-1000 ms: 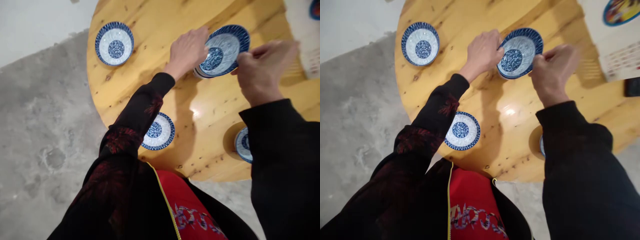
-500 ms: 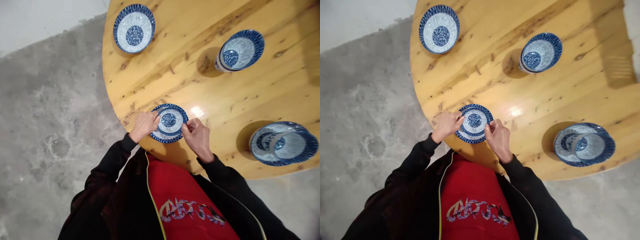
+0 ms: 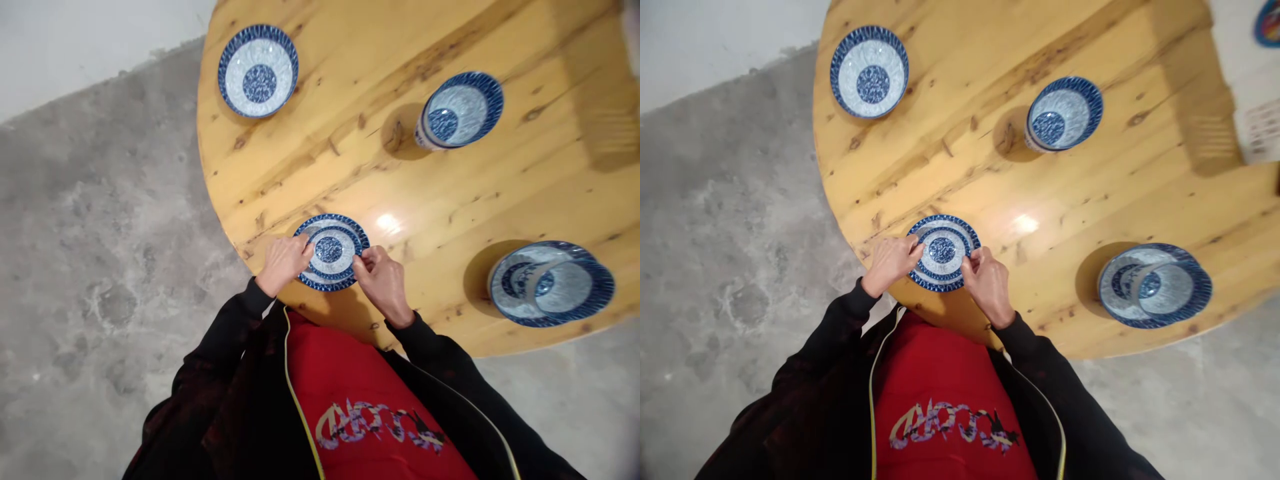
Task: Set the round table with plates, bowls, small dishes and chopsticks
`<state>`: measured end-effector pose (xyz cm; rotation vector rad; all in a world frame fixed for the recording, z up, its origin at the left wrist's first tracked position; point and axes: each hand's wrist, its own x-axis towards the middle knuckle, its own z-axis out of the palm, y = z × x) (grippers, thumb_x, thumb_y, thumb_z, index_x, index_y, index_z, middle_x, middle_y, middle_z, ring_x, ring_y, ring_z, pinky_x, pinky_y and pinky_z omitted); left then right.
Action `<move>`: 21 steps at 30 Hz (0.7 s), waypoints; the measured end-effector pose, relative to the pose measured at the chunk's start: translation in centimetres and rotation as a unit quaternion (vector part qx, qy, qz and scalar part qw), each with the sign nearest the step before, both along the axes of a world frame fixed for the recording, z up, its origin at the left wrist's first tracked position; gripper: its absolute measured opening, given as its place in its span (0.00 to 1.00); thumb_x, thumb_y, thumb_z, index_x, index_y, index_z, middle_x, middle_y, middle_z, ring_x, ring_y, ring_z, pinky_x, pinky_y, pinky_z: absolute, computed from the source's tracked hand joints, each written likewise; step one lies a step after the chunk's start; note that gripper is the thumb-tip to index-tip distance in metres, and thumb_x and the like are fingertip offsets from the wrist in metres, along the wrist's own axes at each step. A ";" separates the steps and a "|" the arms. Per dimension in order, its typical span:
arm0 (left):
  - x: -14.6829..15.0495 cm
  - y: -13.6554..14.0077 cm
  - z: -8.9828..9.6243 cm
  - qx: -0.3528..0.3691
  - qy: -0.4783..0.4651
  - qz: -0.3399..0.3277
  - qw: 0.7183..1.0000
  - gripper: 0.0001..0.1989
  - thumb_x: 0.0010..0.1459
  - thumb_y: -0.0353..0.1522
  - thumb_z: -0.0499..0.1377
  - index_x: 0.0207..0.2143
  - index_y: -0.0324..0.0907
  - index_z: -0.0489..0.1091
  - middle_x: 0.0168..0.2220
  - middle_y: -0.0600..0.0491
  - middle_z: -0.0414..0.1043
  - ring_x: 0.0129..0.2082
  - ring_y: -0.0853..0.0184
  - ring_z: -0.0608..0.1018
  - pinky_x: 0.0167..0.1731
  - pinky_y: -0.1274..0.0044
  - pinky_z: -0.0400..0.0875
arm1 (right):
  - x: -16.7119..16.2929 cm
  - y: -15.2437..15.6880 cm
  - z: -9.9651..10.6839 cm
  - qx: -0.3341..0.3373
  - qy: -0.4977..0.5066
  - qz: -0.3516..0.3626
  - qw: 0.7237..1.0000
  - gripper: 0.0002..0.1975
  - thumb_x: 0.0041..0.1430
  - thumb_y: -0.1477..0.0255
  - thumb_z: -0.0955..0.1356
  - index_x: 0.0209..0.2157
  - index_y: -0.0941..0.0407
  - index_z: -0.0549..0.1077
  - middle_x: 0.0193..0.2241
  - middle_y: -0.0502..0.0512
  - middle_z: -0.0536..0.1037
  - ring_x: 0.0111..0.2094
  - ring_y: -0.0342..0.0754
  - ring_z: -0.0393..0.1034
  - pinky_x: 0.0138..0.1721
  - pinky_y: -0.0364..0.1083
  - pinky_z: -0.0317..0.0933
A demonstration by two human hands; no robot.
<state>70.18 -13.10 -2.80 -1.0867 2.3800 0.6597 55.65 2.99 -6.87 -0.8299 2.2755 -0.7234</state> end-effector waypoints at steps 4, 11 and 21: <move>-0.7 -1.9 1.2 -0.046 -0.017 0.010 0.999 0.25 0.72 0.49 0.48 0.42 0.41 0.76 0.34 0.44 0.82 0.38 0.56 0.82 0.35 0.73 0.65 | -1.7 -0.4 1.1 -0.011 0.004 0.004 1.000 0.21 0.61 0.48 0.63 0.34 0.53 0.68 0.26 0.58 0.80 0.28 0.56 0.78 0.32 0.49 0.65; -5.3 -4.0 2.0 -0.073 0.035 0.014 0.997 0.21 0.72 0.46 0.49 0.47 0.43 0.75 0.35 0.47 0.82 0.39 0.57 0.83 0.37 0.74 0.66 | -5.2 0.8 2.1 -0.019 -0.020 -0.087 0.996 0.22 0.61 0.47 0.63 0.33 0.53 0.71 0.27 0.57 0.80 0.27 0.54 0.78 0.30 0.48 0.67; -4.8 -3.6 0.3 -0.024 0.141 0.037 0.989 0.17 0.72 0.42 0.50 0.46 0.44 0.76 0.33 0.51 0.81 0.35 0.64 0.81 0.33 0.76 0.62 | 1.8 7.7 2.1 0.008 -0.103 -0.300 0.948 0.26 0.52 0.45 0.70 0.32 0.55 0.76 0.25 0.58 0.79 0.24 0.53 0.76 0.22 0.46 0.68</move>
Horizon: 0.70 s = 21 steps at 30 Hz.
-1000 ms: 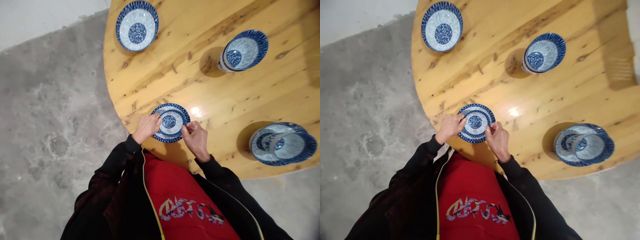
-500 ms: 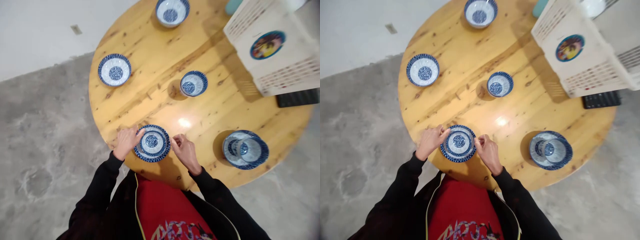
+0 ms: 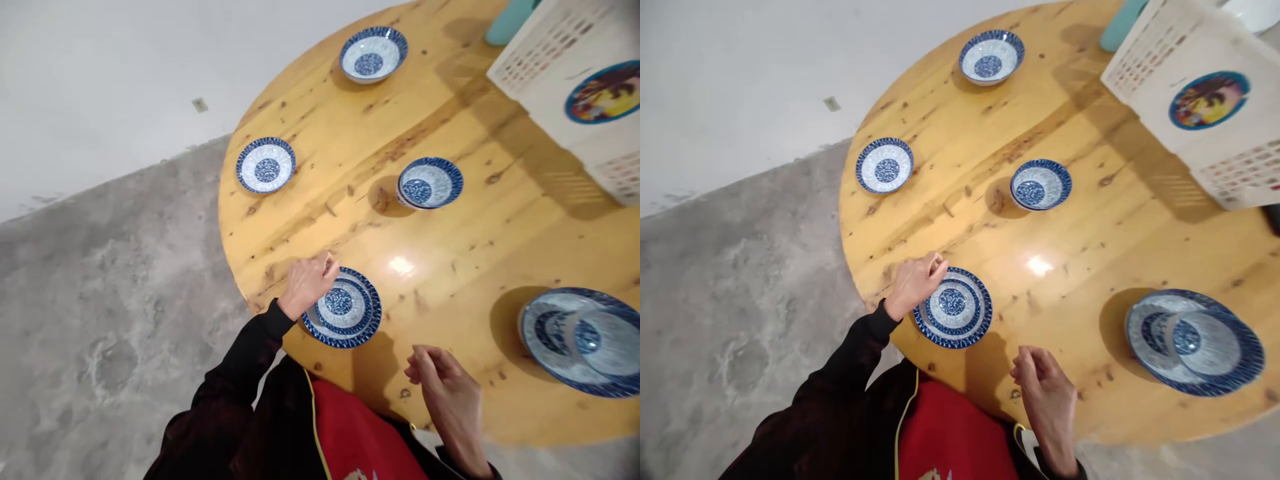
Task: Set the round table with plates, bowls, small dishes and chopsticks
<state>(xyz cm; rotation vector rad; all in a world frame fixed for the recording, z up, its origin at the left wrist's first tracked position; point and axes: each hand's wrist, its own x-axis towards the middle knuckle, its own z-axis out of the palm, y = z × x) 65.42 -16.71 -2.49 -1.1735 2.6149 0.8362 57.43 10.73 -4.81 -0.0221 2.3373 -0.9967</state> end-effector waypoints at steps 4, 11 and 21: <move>4.8 -1.6 0.7 -0.066 0.031 0.105 0.992 0.17 0.72 0.40 0.50 0.41 0.43 0.76 0.29 0.53 0.78 0.31 0.67 0.78 0.31 0.77 0.58 | 1.0 0.9 0.1 -0.041 0.023 -0.015 0.999 0.25 0.50 0.46 0.72 0.32 0.56 0.76 0.25 0.56 0.79 0.23 0.52 0.76 0.23 0.46 0.69; 17.7 1.2 0.2 -0.122 -0.006 0.250 0.961 0.15 0.71 0.37 0.51 0.36 0.42 0.74 0.27 0.55 0.73 0.29 0.69 0.73 0.32 0.76 0.53 | 3.6 3.2 0.5 -0.123 0.045 -0.030 0.991 0.21 0.51 0.52 0.74 0.34 0.56 0.76 0.24 0.52 0.76 0.23 0.47 0.72 0.26 0.45 0.68; 32.1 12.6 -0.8 -0.082 -0.098 0.219 0.967 0.16 0.71 0.37 0.51 0.36 0.43 0.75 0.27 0.53 0.74 0.29 0.67 0.76 0.30 0.75 0.49 | 16.7 9.6 -2.9 -0.190 0.005 -0.085 0.978 0.20 0.49 0.53 0.74 0.32 0.55 0.74 0.23 0.50 0.74 0.22 0.46 0.68 0.25 0.47 0.65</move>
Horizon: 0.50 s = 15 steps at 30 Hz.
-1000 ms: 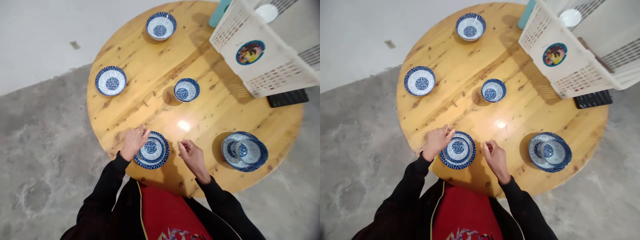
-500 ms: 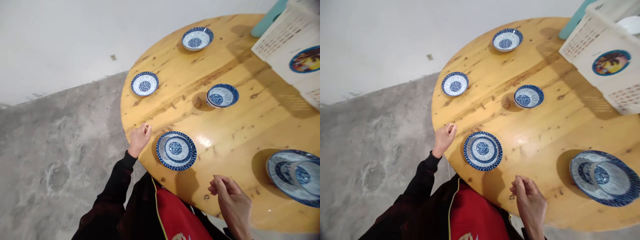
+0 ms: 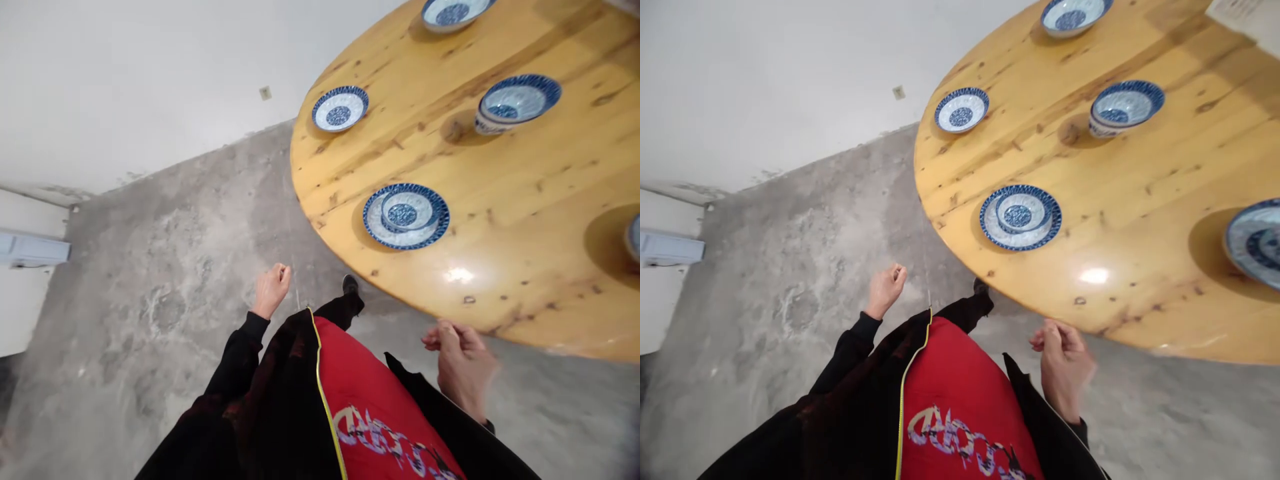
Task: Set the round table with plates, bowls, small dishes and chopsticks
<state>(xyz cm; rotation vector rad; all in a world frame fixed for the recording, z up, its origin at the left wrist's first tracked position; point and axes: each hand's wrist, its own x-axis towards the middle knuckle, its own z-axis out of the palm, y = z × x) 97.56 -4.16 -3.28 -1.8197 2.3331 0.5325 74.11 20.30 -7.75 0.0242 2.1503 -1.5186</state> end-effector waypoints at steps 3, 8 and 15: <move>2.9 2.6 -0.2 0.014 -0.002 -0.013 1.000 0.15 0.71 0.37 0.52 0.37 0.43 0.75 0.28 0.52 0.76 0.31 0.66 0.77 0.31 0.75 0.50 | 4.2 0.6 -0.6 -0.007 -0.027 0.027 0.999 0.20 0.49 0.54 0.73 0.33 0.56 0.75 0.23 0.50 0.75 0.22 0.46 0.69 0.25 0.46 0.65; 5.3 5.0 -0.2 0.041 0.031 -0.010 0.999 0.15 0.72 0.37 0.51 0.38 0.43 0.75 0.29 0.52 0.78 0.33 0.65 0.79 0.32 0.76 0.53 | 8.7 1.2 -0.2 -0.022 -0.068 0.077 0.994 0.22 0.46 0.51 0.74 0.32 0.56 0.75 0.21 0.51 0.75 0.20 0.46 0.69 0.22 0.45 0.65; 3.5 3.1 -0.7 0.034 0.092 -0.050 0.994 0.15 0.72 0.38 0.51 0.41 0.44 0.76 0.34 0.52 0.81 0.37 0.64 0.81 0.34 0.76 0.58 | 8.7 1.1 1.2 0.006 -0.017 0.044 0.999 0.19 0.48 0.53 0.73 0.31 0.55 0.75 0.21 0.51 0.76 0.21 0.46 0.69 0.22 0.45 0.65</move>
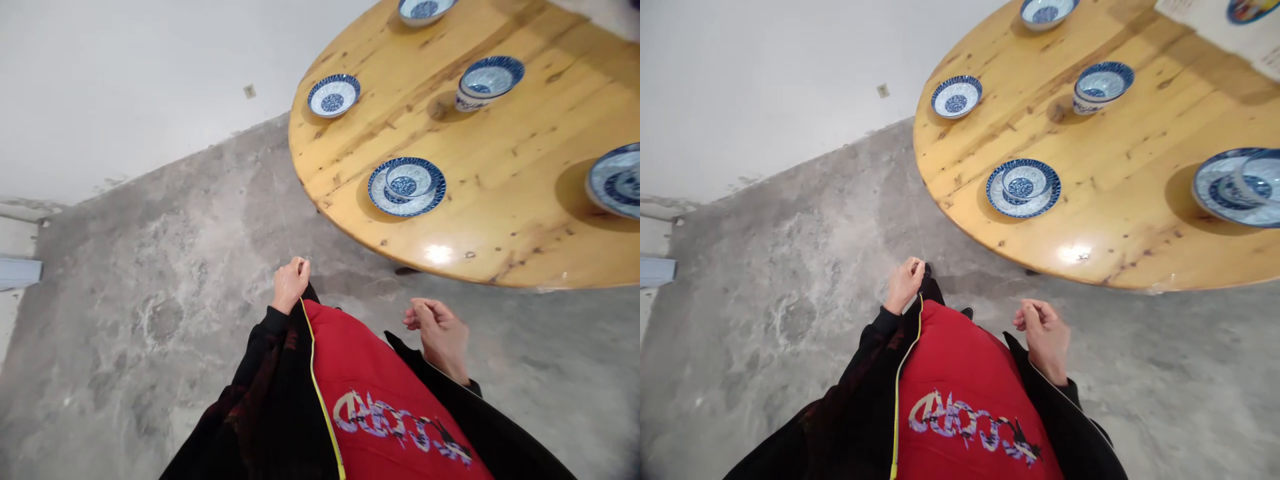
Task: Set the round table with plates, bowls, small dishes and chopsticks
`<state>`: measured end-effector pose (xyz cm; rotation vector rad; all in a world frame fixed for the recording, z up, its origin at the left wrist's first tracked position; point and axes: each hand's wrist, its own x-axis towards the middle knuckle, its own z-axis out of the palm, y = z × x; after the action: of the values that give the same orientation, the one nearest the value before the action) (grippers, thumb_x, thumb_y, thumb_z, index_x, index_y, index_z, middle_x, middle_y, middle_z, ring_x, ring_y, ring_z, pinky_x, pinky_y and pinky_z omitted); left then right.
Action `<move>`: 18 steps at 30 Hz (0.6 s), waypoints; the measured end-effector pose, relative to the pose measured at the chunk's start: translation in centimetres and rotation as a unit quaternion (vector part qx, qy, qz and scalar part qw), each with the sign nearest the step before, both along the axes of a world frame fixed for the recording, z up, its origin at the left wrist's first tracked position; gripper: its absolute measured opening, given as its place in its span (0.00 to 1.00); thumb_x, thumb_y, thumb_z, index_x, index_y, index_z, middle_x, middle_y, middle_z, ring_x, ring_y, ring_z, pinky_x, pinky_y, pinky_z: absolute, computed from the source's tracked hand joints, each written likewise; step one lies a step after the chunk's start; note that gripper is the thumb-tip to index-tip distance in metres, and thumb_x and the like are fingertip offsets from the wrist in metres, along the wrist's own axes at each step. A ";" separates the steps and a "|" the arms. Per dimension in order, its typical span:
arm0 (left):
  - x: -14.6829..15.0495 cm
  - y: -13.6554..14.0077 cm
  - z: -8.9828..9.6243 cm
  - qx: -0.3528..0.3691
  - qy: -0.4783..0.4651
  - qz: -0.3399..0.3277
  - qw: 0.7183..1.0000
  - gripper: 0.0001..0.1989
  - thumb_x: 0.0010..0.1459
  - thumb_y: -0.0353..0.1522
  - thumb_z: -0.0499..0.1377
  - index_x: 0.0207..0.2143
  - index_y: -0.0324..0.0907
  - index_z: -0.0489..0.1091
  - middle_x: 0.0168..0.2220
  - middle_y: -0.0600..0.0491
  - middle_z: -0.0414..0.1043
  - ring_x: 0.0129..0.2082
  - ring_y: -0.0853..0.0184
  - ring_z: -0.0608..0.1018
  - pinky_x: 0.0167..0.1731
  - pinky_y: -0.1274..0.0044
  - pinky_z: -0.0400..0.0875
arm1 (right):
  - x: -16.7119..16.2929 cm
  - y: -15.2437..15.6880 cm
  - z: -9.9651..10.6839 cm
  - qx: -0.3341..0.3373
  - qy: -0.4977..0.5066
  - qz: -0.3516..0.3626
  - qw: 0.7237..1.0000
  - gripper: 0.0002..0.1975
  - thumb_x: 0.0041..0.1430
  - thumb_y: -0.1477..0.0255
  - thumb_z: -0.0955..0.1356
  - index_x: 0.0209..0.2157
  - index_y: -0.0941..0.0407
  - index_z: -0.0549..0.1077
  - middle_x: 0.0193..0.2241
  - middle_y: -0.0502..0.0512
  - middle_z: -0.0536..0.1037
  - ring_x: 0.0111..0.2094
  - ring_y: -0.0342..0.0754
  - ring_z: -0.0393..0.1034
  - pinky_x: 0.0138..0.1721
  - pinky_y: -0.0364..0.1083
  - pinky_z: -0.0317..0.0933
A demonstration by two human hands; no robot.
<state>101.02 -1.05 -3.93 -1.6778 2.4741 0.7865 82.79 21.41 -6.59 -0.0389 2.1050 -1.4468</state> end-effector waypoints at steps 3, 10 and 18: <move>0.1 -2.1 -0.2 0.008 0.014 -0.010 1.000 0.15 0.72 0.38 0.51 0.41 0.44 0.76 0.34 0.52 0.81 0.37 0.65 0.81 0.35 0.77 0.60 | 0.4 -1.9 -0.1 -0.004 0.005 -0.011 1.000 0.19 0.47 0.54 0.74 0.31 0.55 0.75 0.21 0.52 0.76 0.21 0.46 0.69 0.22 0.45 0.65; 4.8 -11.3 0.9 0.006 0.021 -0.018 1.000 0.13 0.70 0.33 0.51 0.37 0.43 0.74 0.32 0.52 0.80 0.34 0.66 0.80 0.34 0.78 0.60 | 4.7 -12.4 0.3 -0.042 -0.003 0.038 0.998 0.21 0.48 0.51 0.72 0.29 0.56 0.75 0.20 0.52 0.75 0.19 0.47 0.69 0.20 0.45 0.65; 8.4 -24.8 1.7 -0.004 0.029 -0.040 0.999 0.13 0.70 0.34 0.50 0.34 0.45 0.71 0.31 0.53 0.79 0.32 0.65 0.80 0.32 0.78 0.61 | 9.0 -27.1 1.7 -0.067 0.000 0.063 0.996 0.20 0.50 0.50 0.68 0.27 0.54 0.73 0.20 0.52 0.75 0.19 0.47 0.70 0.20 0.44 0.63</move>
<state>109.38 -25.87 -2.19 -1.5704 2.5674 0.8305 91.74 -5.70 -4.86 -0.2179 1.9649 -1.5091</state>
